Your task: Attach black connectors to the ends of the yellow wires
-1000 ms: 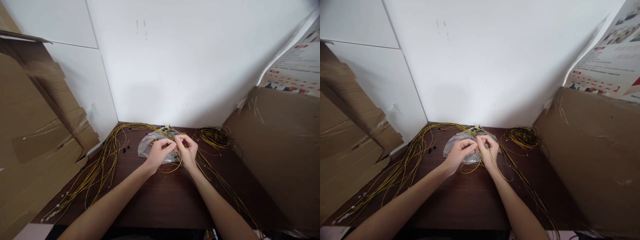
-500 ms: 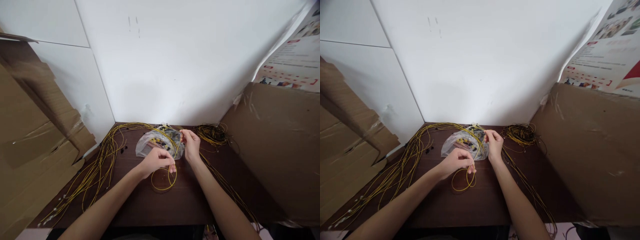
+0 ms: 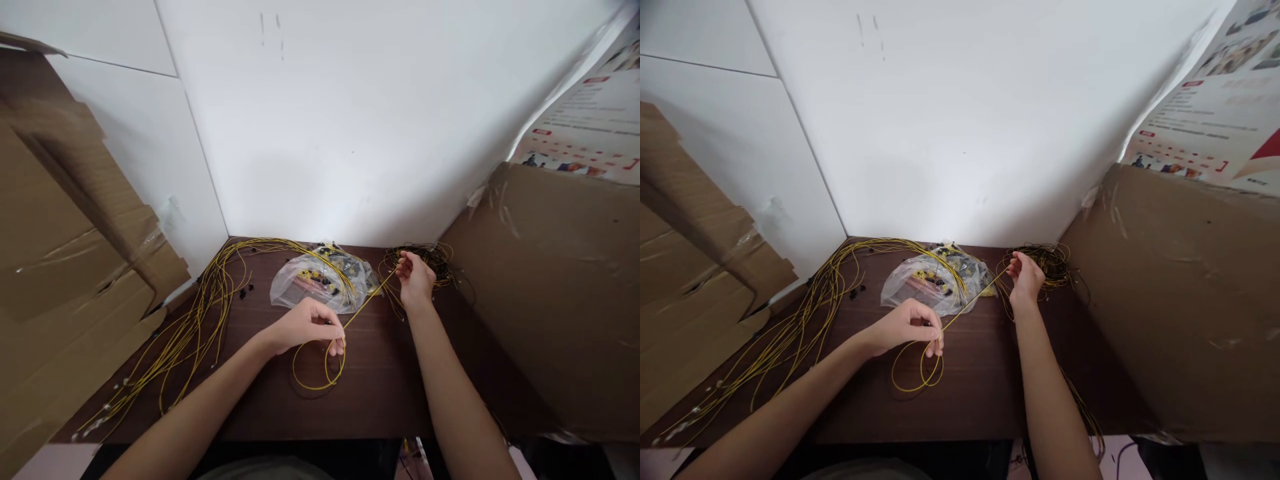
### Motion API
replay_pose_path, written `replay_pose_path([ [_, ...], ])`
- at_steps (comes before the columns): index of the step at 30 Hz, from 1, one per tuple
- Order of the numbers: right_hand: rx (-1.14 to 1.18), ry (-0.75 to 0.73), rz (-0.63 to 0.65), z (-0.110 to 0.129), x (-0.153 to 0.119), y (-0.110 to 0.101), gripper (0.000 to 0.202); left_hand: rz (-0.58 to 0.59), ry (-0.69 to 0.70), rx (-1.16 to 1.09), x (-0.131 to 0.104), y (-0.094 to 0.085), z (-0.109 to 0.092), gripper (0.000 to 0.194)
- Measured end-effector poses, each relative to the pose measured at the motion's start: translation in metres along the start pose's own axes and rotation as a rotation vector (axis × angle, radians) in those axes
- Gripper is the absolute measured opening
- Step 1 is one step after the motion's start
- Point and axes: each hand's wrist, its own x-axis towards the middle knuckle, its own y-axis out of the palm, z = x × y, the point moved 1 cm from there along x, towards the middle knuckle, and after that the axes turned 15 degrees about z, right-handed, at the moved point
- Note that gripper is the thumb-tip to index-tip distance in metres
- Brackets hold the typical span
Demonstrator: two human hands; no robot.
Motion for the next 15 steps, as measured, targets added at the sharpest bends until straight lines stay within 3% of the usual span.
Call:
replay_pose_path([
  [8,-0.244,-0.004,-0.059,0.002,0.016,-0.023,0.016,-0.122,-0.02,-0.001,-0.001,-0.006,0.012,0.015],
  [12,-0.516,-0.157,-0.082,-0.001,0.024,-0.037,0.016,-0.116,-0.058,-0.008,0.0,-0.005,0.02,0.016],
  [15,-0.793,-0.189,-0.083,-0.001,0.024,-0.044,0.023,-0.117,-0.076,-0.007,0.001,-0.006,0.025,0.016],
])
